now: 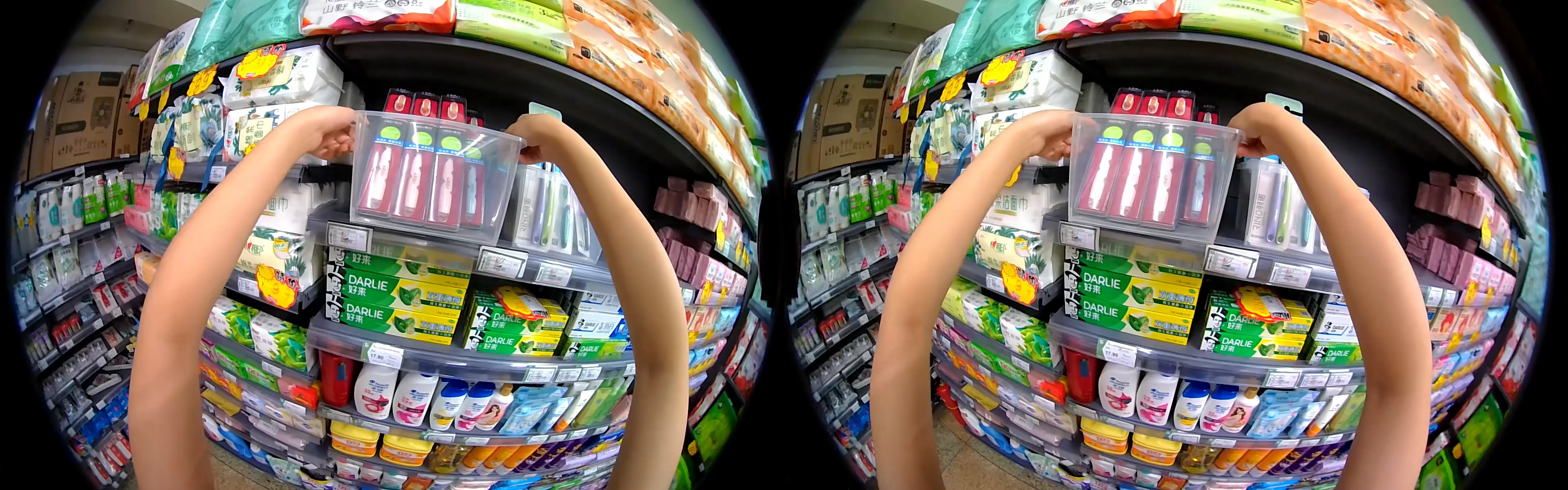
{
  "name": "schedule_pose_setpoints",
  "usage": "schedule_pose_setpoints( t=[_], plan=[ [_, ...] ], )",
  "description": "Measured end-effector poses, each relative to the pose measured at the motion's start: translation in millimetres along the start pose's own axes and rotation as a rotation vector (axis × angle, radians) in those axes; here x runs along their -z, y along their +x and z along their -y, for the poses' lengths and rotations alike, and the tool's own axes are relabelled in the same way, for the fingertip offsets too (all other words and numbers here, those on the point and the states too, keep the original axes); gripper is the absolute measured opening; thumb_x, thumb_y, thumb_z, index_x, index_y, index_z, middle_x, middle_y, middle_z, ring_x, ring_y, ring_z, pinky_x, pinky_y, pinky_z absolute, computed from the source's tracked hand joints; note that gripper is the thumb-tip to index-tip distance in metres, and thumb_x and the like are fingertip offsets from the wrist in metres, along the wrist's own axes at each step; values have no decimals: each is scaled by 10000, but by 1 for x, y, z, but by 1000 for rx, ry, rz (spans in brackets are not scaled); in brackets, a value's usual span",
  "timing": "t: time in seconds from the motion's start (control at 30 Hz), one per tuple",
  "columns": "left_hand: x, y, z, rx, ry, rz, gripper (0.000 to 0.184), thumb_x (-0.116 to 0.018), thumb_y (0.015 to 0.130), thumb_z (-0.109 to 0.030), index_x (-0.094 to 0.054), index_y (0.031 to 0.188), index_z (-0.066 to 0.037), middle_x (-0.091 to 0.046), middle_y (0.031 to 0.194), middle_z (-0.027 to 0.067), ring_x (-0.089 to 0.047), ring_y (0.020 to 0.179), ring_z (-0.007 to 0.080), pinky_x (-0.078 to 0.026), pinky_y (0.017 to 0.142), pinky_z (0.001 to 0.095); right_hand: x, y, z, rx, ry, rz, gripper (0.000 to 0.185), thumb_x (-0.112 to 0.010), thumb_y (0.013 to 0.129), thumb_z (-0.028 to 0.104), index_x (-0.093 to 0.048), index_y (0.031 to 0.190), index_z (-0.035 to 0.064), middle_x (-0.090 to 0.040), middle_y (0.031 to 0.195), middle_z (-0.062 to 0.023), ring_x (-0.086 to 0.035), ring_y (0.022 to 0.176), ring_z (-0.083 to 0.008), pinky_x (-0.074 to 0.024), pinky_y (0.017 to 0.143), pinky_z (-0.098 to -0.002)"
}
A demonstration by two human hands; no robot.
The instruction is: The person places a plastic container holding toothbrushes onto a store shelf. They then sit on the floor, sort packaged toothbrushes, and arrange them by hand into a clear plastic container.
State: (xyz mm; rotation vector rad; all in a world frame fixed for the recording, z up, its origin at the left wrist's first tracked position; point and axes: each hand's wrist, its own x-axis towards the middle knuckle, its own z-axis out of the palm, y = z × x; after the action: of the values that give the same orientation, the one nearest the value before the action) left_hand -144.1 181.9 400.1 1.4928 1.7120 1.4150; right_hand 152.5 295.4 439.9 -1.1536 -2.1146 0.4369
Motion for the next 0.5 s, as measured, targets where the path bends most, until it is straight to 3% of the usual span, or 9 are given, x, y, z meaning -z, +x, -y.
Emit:
schedule_pose_setpoints(
  t=[0.1, 0.2, 0.27, 0.33, 0.37, 0.5],
  plan=[
    [4, -29, -10, -236, 275, -377, 360, -545, 891, -381, -625, 799, -43, -639, 642, 53, -565, 487, 174, -424, 481, 298, 0, 7, 0, -110, 20, -11, 215, -678, 831, 206, -668, 733, 15, -633, 708, -64, -574, 467, -100, -507, 473, -200],
    [-9, -59, -19, -912, 742, -702, 328, -606, 890, -392, -649, 1003, -86, -664, 817, 70, -622, 768, 210, -468, 677, 351, 1, 7, 1, -99, -16, 7, 215, -633, 854, 190, -680, 766, -1, -640, 706, -73, -573, 464, -95, -505, 472, -197],
    [-24, -71, -19, -1312, 955, -615, 445, -616, 871, -451, -630, 1082, -59, -657, 967, 90, -595, 946, 260, -444, 840, 382, 2, 8, 0, -89, 6, 15, 217, -612, 861, 177, -683, 772, -8, -639, 695, -77, -568, 456, -96, -500, 466, -196],
    [-47, -83, -15, -1354, 1061, -445, 473, -641, 844, -464, -628, 1117, -77, -636, 1063, 97, -566, 1015, 269, -409, 911, 384, 1, 6, -1, -78, 27, 23, 219, -601, 864, 170, -684, 775, -13, -640, 686, -79, -564, 449, -95, -493, 460, -193],
    [-57, -90, -15, -1270, 1115, -366, 530, -676, 813, -468, -607, 1151, -66, -631, 1075, 97, -566, 1007, 292, -400, 931, 395, 1, 4, 0, -71, 39, 25, 220, -601, 863, 170, -684, 775, -14, -641, 683, -80, -561, 445, -93, -489, 457, -190],
    [-72, -97, -11, -1193, 1102, -359, 757, -839, 592, -434, -517, 1162, -54, -611, 1050, 114, -562, 1016, 319, -429, 885, 404, -1, -15, 4, -48, 36, 16, 193, -590, 859, 156, -644, 723, 31, -544, 656, -15, -502, 516, -76, -466, 481, -187]
  ],
)
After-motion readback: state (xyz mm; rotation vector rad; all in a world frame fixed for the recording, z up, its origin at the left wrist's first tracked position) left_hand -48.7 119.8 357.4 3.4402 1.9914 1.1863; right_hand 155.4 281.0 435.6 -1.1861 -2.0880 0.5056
